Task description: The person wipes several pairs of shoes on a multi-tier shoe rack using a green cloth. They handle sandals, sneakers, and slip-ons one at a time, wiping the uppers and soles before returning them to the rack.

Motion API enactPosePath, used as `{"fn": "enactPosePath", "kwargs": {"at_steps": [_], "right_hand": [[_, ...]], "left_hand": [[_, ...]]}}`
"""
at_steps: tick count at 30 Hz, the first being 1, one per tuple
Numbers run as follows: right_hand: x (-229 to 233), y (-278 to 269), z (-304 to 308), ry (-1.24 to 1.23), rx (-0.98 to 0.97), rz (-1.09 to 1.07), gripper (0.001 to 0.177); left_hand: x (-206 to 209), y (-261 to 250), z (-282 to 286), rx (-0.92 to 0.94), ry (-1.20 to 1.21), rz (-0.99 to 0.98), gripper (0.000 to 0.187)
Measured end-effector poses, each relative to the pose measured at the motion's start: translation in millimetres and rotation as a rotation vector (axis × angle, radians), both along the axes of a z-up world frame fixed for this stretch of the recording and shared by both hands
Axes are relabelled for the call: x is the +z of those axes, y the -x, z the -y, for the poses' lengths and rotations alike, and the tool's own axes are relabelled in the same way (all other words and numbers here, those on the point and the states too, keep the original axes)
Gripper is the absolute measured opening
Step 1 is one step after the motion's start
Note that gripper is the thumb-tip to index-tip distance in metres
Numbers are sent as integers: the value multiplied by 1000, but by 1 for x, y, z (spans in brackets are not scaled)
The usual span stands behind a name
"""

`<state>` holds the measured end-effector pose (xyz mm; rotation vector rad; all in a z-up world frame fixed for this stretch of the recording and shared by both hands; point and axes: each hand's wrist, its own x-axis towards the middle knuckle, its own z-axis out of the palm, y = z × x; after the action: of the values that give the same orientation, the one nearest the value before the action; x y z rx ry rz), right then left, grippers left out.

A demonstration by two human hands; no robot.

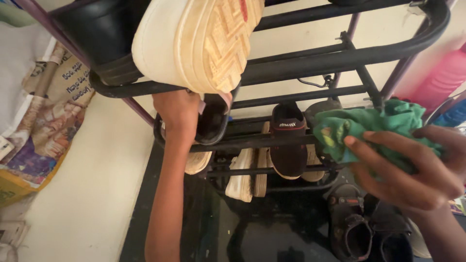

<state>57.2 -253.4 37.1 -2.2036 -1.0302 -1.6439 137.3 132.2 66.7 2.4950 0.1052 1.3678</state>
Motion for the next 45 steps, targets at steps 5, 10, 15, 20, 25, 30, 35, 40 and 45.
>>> {"fn": "enactPosePath", "kwargs": {"at_steps": [5,10,15,20,25,30,35,40,45], "right_hand": [[-3,4,17,7,-36,-70,30],[3,-9,15,-28,-12,-4,28],[7,-17,13,36,75,37,28],[-3,-11,12,-17,26,-35,30],[-4,-37,2,-151,145,-123,23],[-2,-46,-17,-115,79,140,27],[7,-42,-62,-79,171,137,27],[9,-49,-101,-13,130,-322,30],[3,-41,-67,-135,-61,-405,29]], "left_hand": [[12,9,7,-97,418,-170,10],[14,2,-3,-409,517,42,13],[7,-4,-12,-80,-20,61,22],[-2,6,-12,-81,25,24,19],[11,5,-9,-77,-170,178,29],[12,58,2,126,0,-147,33],[-73,162,65,132,16,300,19],[-168,175,121,-350,-95,264,10],[-140,171,117,-468,-61,234,16]]}}
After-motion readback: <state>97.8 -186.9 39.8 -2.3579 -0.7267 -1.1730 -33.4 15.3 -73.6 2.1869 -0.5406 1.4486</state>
